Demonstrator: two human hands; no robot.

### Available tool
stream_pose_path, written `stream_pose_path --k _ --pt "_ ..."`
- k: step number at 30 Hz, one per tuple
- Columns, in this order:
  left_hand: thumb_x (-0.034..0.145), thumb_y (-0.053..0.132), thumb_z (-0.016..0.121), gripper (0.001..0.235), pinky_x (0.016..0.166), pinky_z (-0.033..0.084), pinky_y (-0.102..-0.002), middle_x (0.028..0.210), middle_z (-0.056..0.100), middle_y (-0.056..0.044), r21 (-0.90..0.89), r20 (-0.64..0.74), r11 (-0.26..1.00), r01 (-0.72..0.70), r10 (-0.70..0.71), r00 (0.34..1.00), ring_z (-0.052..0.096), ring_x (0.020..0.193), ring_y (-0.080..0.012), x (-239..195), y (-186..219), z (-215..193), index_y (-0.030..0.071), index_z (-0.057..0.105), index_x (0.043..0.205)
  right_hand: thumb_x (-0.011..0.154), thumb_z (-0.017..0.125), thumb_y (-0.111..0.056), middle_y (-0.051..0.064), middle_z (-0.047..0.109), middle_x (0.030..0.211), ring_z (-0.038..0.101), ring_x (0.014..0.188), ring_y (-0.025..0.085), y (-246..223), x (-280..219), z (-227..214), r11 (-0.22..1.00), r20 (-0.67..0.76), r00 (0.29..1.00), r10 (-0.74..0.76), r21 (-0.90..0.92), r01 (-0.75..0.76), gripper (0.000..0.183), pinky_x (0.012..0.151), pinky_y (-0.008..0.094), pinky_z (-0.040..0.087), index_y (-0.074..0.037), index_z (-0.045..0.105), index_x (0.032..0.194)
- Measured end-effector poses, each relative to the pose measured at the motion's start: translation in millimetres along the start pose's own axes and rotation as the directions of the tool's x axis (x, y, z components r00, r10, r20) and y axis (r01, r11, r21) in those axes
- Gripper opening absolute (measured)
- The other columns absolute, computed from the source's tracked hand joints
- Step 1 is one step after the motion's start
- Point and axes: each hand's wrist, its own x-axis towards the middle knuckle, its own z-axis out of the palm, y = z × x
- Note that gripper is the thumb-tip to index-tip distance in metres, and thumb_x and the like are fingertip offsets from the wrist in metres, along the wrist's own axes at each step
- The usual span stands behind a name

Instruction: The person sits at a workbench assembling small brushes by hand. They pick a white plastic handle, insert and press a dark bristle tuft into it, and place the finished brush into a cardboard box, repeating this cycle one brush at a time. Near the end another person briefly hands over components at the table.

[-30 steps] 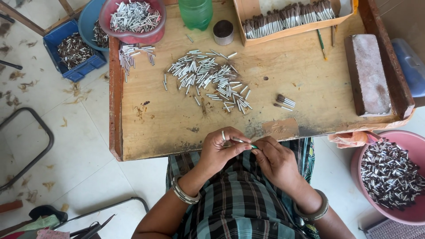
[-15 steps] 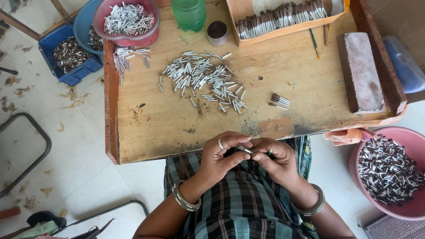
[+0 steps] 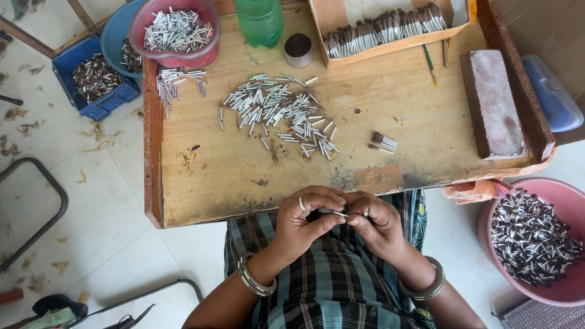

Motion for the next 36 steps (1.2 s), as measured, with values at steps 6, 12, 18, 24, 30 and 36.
stream_pose_path --k 6,12,18,24,30,36 --pt "0.099 0.004 0.074 0.008 0.101 0.06 -0.037 0.113 0.073 -0.009 -0.145 -0.047 0.985 0.093 -0.1 0.994 0.071 0.118 -0.0233 -8 -21 -4 0.004 0.073 0.107 0.1 0.067 -0.02 0.01 0.073 0.102 0.074 0.095 0.021 -4 7 -11 0.985 0.13 0.991 -0.016 -0.168 0.038 0.017 0.084 0.032 0.058 -0.003 0.064 0.095" --pt "0.104 0.018 0.068 0.015 0.092 0.061 -0.035 0.108 0.076 -0.008 0.221 0.009 0.975 0.036 -0.039 0.999 0.074 0.106 -0.0221 1 -5 0 0.007 0.077 0.108 0.095 0.073 -0.016 0.009 0.075 0.097 0.074 0.087 0.019 -5 4 -9 0.984 0.029 0.994 0.102 -0.147 -0.097 0.015 0.077 0.032 0.058 -0.002 0.07 0.101" --pt "0.112 0.041 0.037 0.048 0.102 0.058 -0.039 0.123 0.072 -0.008 0.663 0.019 0.743 -0.092 0.107 0.994 0.07 0.115 -0.0274 15 -25 -31 0.011 0.062 0.14 0.089 0.075 -0.015 0.009 0.075 0.107 0.074 0.081 0.023 -9 32 -45 0.742 -0.178 0.984 0.027 -0.656 -0.139 0.019 0.068 0.034 0.059 -0.003 0.071 0.104" --pt "0.107 0.038 0.051 0.045 0.097 0.055 -0.043 0.127 0.069 -0.013 0.868 -0.111 0.496 0.005 0.186 0.976 0.065 0.117 -0.0306 23 -17 -61 0.008 0.063 0.138 0.09 0.076 -0.023 0.008 0.074 0.111 0.072 0.077 0.031 11 60 -68 0.386 -0.231 0.967 -0.105 -0.906 -0.174 0.025 0.064 0.04 0.057 -0.005 0.073 0.107" --pt "0.104 0.027 0.061 0.035 0.099 0.054 -0.043 0.123 0.071 -0.012 0.775 -0.214 0.63 0.059 0.173 0.961 0.065 0.117 -0.0292 19 -15 -68 0.009 0.066 0.133 0.089 0.08 -0.019 0.008 0.075 0.109 0.067 0.066 0.025 -16 66 -55 0.467 -0.284 0.956 -0.073 -0.857 -0.219 0.022 0.061 0.036 0.055 -0.006 0.074 0.106" --pt "0.108 0.025 0.056 0.029 0.1 0.056 -0.037 0.12 0.073 -0.009 0.413 -0.391 0.907 0.079 0.098 0.915 0.071 0.112 -0.0223 17 -23 -76 0.008 0.066 0.128 0.115 0.075 -0.009 0.005 0.066 0.117 0.06 0.096 0.016 -56 -85 -99 0.79 -0.43 0.829 -0.358 -0.612 0.024 0.016 0.089 0.022 0.047 -0.002 0.066 0.126"
